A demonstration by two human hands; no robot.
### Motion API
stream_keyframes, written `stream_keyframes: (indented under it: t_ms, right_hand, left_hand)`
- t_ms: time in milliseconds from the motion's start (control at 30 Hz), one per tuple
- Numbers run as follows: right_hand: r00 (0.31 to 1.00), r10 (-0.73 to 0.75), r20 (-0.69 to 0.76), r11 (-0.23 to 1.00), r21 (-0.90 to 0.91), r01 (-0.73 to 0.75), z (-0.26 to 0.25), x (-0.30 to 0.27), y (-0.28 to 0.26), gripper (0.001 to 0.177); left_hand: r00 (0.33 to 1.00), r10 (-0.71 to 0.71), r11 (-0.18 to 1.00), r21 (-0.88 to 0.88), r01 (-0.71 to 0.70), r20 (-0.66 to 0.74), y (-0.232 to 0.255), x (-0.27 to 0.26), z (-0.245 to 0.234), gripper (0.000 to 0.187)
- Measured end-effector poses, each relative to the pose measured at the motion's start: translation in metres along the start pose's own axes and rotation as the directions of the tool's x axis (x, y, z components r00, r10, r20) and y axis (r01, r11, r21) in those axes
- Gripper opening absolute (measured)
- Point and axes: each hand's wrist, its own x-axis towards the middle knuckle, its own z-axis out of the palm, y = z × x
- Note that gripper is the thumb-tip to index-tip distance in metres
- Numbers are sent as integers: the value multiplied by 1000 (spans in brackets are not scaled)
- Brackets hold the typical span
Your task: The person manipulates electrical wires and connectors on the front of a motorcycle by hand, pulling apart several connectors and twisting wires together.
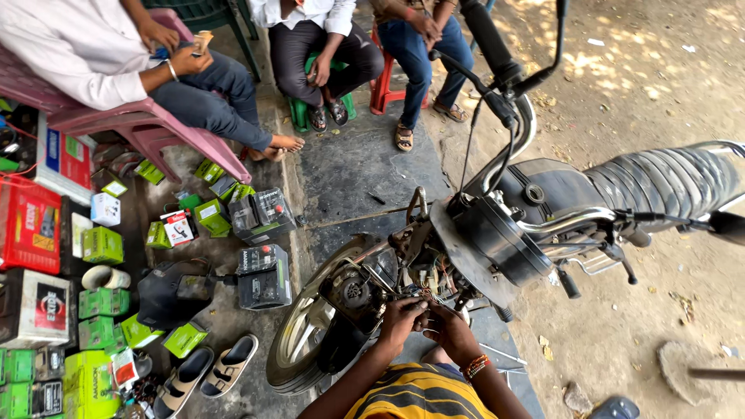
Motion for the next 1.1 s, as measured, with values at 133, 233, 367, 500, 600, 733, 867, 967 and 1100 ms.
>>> stream_keyframes:
  t_ms: [133,233,367,500,600,733,867,967,1100]
  right_hand:
    - [988,-145,-46,859,-501,103,-4,-9,1,29]
    - [949,-239,203,513,-804,301,15,-40,-18,27]
    - [913,-81,400,366,-840,400,41,-112,-85,25]
    - [807,-269,526,594,-569,569,30,-150,-174,20]
    - [641,-758,125,624,-151,767,13,-157,-216,24]
    - [409,-909,81,148,-855,498,-12,-128,-271,19]
    - [539,-836,102,-14,-986,165,-37,-51,-299,39]
    - [684,-728,46,-92,-995,-32,-60,10,-305,73]
    - [744,-658,117,-297,-948,-113,-88,71,-313,82]
  left_hand:
    - [999,-44,999,-19,44,11,-8,8,-3,19]
    - [993,-79,997,10,80,-87,-18,17,-3,18]
    - [999,38,996,87,-35,-30,-35,24,-6,43]
    - [995,-1,995,104,11,-96,-28,25,1,42]
    - [995,7,974,225,15,-97,-18,23,1,44]
    - [1000,16,980,198,-13,-11,-11,14,1,32]
    - [995,-59,991,121,48,83,-9,15,-6,20]
    - [988,-118,990,92,110,94,-15,16,-13,32]
    - [988,-126,986,120,114,95,-27,20,-21,41]
